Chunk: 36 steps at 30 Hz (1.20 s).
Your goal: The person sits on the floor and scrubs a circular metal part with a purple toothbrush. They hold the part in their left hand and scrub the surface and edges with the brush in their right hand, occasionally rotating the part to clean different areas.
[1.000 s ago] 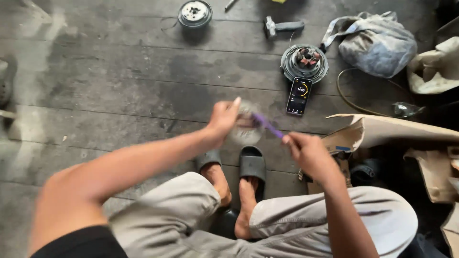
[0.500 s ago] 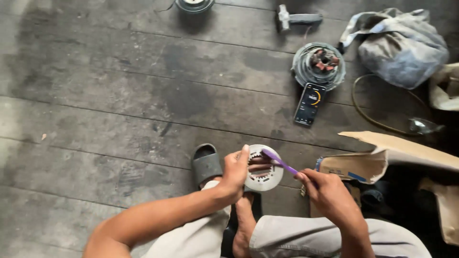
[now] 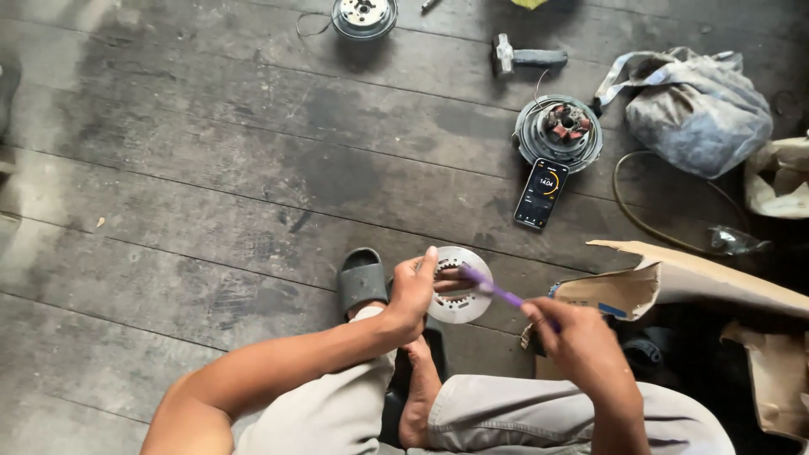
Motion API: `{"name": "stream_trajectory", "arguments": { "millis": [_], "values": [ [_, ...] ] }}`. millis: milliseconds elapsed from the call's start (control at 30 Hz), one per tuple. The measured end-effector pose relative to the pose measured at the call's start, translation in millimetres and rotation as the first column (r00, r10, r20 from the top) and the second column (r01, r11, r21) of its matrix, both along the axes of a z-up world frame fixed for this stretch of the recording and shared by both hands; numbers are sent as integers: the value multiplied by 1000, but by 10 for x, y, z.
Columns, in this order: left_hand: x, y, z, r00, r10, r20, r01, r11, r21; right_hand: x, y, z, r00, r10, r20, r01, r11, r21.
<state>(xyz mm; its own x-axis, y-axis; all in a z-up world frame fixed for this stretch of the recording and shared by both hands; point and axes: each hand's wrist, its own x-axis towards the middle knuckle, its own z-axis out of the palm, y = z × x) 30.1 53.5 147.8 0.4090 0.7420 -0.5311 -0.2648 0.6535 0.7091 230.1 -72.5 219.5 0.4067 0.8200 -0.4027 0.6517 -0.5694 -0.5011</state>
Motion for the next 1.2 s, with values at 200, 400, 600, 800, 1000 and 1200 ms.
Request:
{"name": "stream_trajectory", "arguments": {
  "millis": [200,400,600,800,1000,1200],
  "values": [
    [-153,51,-121,997,70,-23,-71,997,-19,10,-113,1,1000,9,-3,-8,987,158],
    [-275,119,59,1000,-4,-28,4,1000,-2,-78,-161,-8,979,156,-128,-138,981,137],
    [-309,156,114,994,-93,-49,95,995,35,-84,-105,40,1000,-12,7,11,992,128],
    [-330,270,-288,1000,-9,27,11,997,-73,-114,27,-55,984,85,-159,-88,996,-15],
    [-296,334,-217,997,68,36,-63,991,-118,46,96,-500,977,15,-215,12,992,127],
    [-212,361,-418,999,-9,34,13,992,-123,293,34,-657,997,59,58,-66,991,120]
  ]
}}
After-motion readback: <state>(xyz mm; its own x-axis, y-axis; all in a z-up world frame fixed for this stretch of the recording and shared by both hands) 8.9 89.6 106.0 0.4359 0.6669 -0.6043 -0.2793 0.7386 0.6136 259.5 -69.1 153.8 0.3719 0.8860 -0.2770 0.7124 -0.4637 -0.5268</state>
